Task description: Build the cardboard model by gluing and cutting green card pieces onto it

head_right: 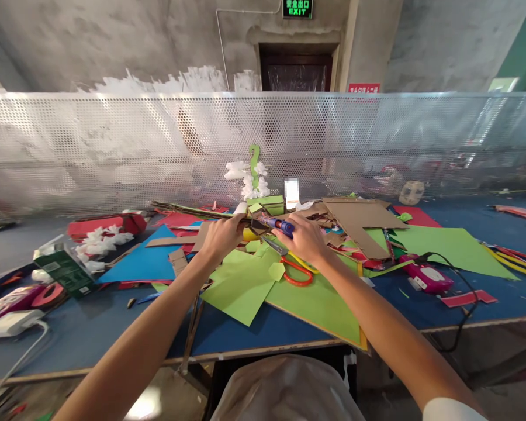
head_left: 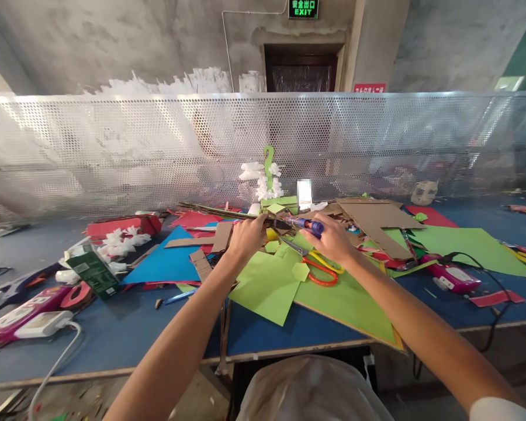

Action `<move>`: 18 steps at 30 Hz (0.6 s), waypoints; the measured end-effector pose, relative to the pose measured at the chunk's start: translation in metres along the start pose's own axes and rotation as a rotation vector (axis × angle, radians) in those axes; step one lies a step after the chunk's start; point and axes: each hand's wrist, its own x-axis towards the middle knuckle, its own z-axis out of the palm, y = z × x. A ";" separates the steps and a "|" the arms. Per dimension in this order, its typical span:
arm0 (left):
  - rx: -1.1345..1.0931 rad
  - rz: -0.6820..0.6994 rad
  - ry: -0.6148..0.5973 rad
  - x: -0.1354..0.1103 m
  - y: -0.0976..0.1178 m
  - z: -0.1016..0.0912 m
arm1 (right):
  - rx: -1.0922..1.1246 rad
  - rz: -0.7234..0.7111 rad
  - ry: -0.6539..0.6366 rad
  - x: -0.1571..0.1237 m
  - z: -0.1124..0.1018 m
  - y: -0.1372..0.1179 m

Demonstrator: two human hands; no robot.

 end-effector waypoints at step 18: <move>0.010 -0.024 0.020 0.001 -0.005 -0.001 | 0.081 -0.049 -0.165 -0.005 -0.001 -0.002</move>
